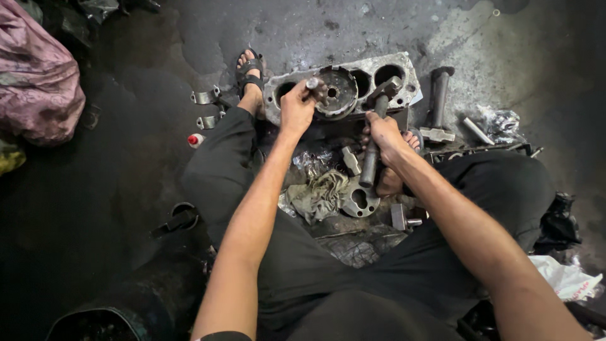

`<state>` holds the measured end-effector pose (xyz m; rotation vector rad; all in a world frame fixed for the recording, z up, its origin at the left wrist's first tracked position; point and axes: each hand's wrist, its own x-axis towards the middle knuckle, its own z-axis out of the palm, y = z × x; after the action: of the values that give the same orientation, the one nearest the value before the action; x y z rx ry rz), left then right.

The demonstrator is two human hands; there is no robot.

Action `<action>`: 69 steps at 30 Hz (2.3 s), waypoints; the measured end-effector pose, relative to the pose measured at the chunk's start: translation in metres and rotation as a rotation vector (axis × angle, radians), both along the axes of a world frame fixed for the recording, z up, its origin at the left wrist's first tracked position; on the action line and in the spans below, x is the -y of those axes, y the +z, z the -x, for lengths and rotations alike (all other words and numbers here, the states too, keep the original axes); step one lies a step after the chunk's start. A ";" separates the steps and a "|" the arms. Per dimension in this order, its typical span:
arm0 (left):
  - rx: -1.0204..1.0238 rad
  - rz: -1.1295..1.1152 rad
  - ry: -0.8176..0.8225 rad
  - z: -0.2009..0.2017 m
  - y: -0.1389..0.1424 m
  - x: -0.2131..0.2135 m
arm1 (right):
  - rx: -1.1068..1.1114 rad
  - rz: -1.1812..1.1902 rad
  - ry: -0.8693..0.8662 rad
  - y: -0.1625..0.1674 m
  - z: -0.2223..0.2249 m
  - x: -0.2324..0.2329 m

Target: The person sits on the floor and works on an engine block, using a hammer and metal rod to tap and adjust a circular gear-like component. They wipe the component with a cloth and repeatedly strike it to seat it into the block.

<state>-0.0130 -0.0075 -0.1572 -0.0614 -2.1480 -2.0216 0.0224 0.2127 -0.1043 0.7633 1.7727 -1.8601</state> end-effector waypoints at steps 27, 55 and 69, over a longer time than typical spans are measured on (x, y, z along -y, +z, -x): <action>-0.007 -0.064 -0.020 0.006 -0.025 0.000 | -0.011 -0.028 -0.006 -0.017 0.000 -0.006; -0.083 -0.007 -0.037 0.001 -0.017 -0.004 | 0.010 -0.030 0.004 -0.015 0.003 -0.004; -0.141 0.437 -0.027 -0.003 0.016 -0.010 | -1.463 0.036 0.246 0.221 -0.002 -0.026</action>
<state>-0.0101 0.0029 -0.1412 -0.2853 -2.4595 -1.4731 0.0246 0.2384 0.1164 -1.1456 2.3047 -2.3787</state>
